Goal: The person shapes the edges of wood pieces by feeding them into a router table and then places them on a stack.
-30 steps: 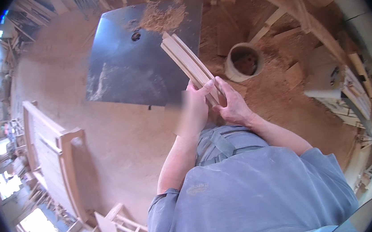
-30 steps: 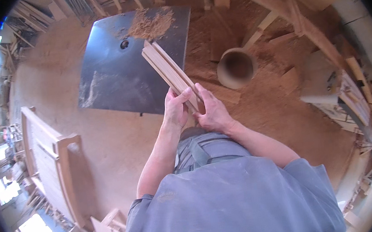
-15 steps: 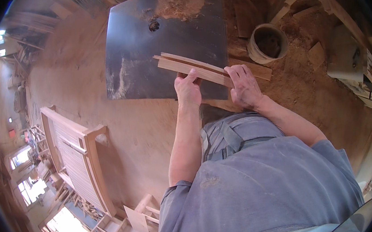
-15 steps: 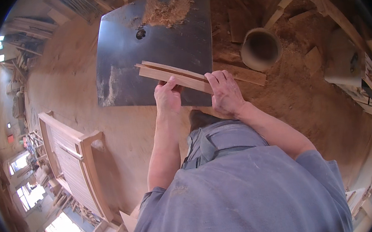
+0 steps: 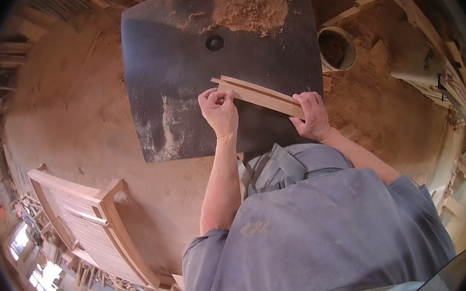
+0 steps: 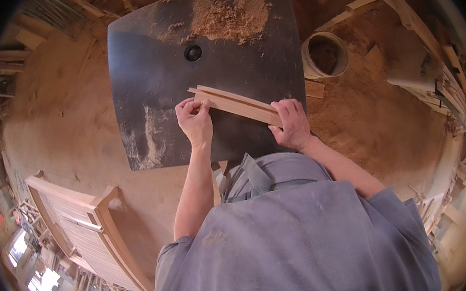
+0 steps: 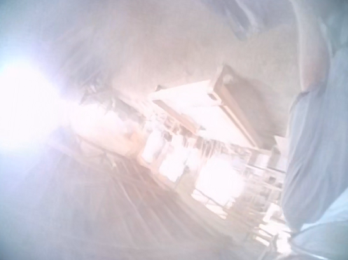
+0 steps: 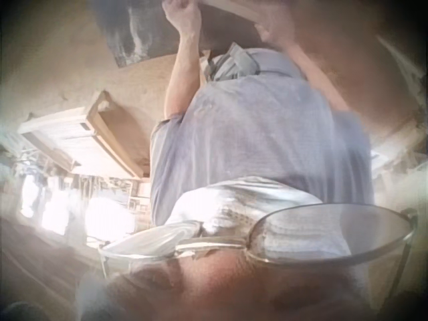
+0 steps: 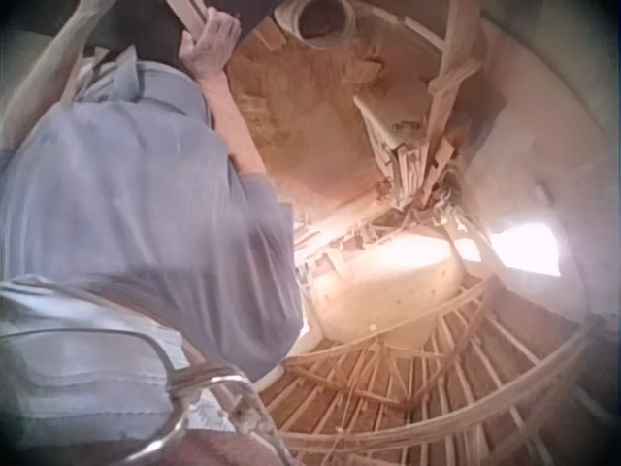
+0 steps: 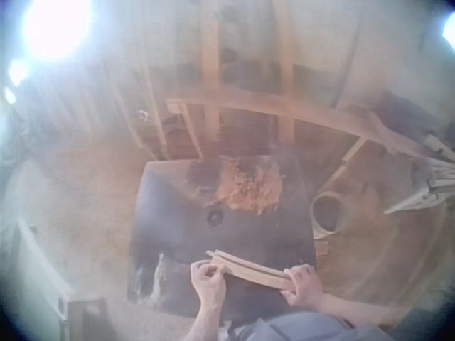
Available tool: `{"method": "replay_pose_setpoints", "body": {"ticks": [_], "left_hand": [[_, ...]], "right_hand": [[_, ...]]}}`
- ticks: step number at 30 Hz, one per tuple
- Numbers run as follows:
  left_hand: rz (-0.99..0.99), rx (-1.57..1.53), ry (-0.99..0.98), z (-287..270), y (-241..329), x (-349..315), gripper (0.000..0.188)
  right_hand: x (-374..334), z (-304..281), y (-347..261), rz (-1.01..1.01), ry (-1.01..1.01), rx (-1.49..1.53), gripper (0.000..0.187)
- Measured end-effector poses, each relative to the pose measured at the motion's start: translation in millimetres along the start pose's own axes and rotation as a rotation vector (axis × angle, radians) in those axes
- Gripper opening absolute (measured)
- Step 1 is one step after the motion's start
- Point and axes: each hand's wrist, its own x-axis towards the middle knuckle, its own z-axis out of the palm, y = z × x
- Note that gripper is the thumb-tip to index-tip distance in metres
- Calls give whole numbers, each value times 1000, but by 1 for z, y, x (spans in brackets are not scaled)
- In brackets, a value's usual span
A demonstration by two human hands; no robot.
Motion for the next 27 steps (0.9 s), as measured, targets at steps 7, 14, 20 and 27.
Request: {"method": "replay_pose_setpoints", "body": {"ticks": [7,14,20,27], "left_hand": [[5,-53,-49,16,9,63,16],[-1,9,-92,17,17,86,16],[-73,5,-101,21,27,94,14],[-17,-4,-129,20,23,104,15]], "right_hand": [[53,12,-5,17,5,-34,78],[75,14,-1,75,24,96,74],[80,18,4,82,55,72,73],[93,17,3,84,75,51,72]]}}
